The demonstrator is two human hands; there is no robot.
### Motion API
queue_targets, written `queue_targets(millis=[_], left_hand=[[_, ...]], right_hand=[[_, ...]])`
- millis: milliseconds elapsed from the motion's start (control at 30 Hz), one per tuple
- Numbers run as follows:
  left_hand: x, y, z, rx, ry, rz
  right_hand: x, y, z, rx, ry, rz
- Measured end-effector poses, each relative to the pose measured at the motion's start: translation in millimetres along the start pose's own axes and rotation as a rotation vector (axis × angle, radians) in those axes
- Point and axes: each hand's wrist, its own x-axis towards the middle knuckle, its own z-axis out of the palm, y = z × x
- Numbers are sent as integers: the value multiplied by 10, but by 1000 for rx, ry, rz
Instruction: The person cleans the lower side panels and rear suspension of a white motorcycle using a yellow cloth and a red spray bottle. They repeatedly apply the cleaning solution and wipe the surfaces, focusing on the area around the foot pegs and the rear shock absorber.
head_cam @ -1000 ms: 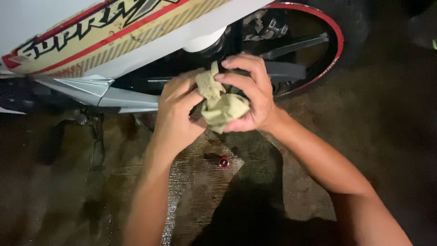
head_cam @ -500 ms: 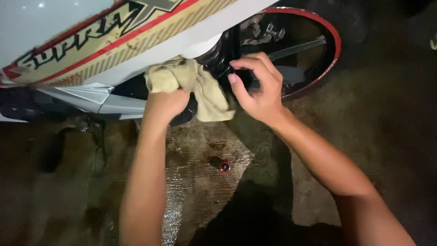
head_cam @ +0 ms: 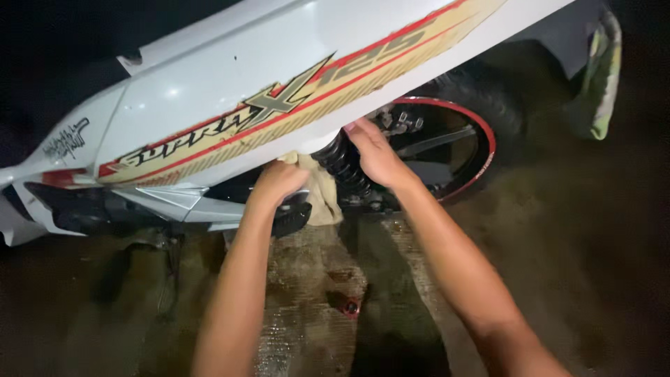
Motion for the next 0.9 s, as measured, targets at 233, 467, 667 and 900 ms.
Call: queue_targets(millis=[233,467,667,900], left_hand=[[-16,-367,151,-755,-88,-270],[56,-259,72,-560,-89,-184],[208,77,-24,170,-89,-47],[-237,106,-161,-385,-13,-99]], right_hand=[[95,419,-144,55,96,258],[143,234,-79,261,111,325],[124,228,26,228,166,213],[50,46,205,222,484,-84]])
